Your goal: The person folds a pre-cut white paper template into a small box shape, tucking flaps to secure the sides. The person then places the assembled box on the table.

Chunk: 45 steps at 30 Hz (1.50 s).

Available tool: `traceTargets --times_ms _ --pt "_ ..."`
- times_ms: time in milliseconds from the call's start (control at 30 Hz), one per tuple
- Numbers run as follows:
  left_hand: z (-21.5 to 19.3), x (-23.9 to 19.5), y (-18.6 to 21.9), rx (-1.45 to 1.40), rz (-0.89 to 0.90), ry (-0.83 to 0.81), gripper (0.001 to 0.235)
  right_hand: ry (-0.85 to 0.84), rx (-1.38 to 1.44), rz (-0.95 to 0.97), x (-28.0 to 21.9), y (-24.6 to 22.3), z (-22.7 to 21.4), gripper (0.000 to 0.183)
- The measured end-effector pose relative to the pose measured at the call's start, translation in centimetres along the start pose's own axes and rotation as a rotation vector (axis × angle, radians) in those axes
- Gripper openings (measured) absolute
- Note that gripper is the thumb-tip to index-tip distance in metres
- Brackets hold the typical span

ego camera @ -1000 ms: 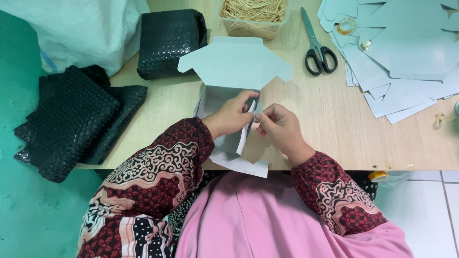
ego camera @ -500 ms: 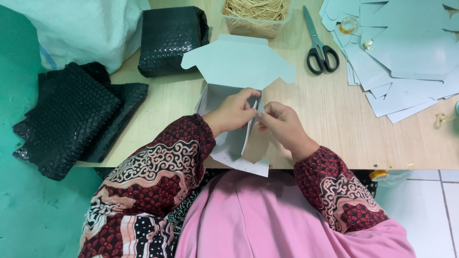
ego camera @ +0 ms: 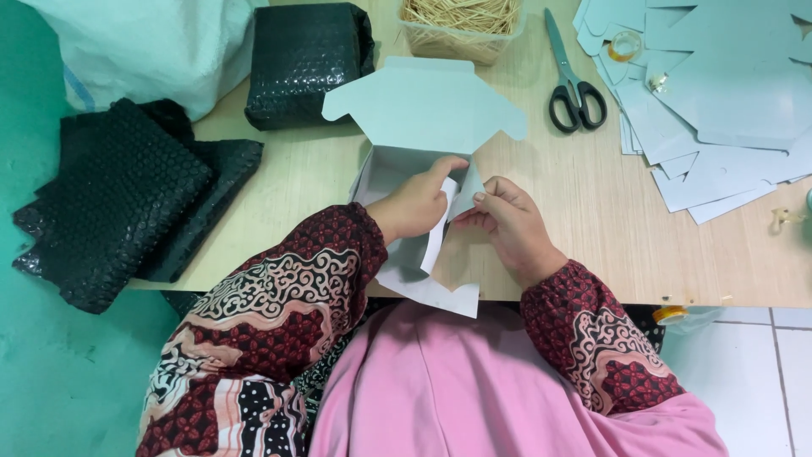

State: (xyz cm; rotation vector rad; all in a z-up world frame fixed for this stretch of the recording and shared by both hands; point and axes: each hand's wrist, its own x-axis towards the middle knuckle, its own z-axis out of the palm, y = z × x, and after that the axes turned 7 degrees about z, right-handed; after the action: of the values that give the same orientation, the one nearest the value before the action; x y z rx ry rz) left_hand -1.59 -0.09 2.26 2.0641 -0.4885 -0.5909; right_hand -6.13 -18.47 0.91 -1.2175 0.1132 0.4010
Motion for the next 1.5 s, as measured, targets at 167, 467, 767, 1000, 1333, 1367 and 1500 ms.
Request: traceTargets --times_ms 167,467,767,1000,1333,1367,1500 --pt "0.4 0.6 -0.8 0.028 0.001 -0.031 0.057 0.017 -0.174 -0.04 -0.1 -0.2 -0.1 0.015" --pt "0.4 0.2 0.0 0.051 -0.001 0.044 0.049 0.086 -0.604 -0.019 1.1 1.2 -0.8 0.019" --pt "0.8 1.0 -1.5 0.044 0.017 0.081 0.033 0.14 -0.675 0.034 2.2 2.6 -2.0 0.021" --pt "0.5 0.8 0.0 0.104 0.0 0.051 0.029 0.09 -0.472 0.072 1.4 2.0 -2.1 0.018" --pt "1.0 0.1 0.5 0.071 0.021 0.043 0.034 0.017 -0.167 -0.008 0.3 2.1 -2.0 0.011" --pt "1.0 0.0 0.5 0.061 0.021 0.037 0.034 0.02 -0.158 -0.02 0.3 2.1 -2.0 0.01" --pt "1.4 0.3 -0.3 0.056 0.015 0.03 0.034 0.019 -0.145 -0.039 0.3 1.7 -1.6 0.01"
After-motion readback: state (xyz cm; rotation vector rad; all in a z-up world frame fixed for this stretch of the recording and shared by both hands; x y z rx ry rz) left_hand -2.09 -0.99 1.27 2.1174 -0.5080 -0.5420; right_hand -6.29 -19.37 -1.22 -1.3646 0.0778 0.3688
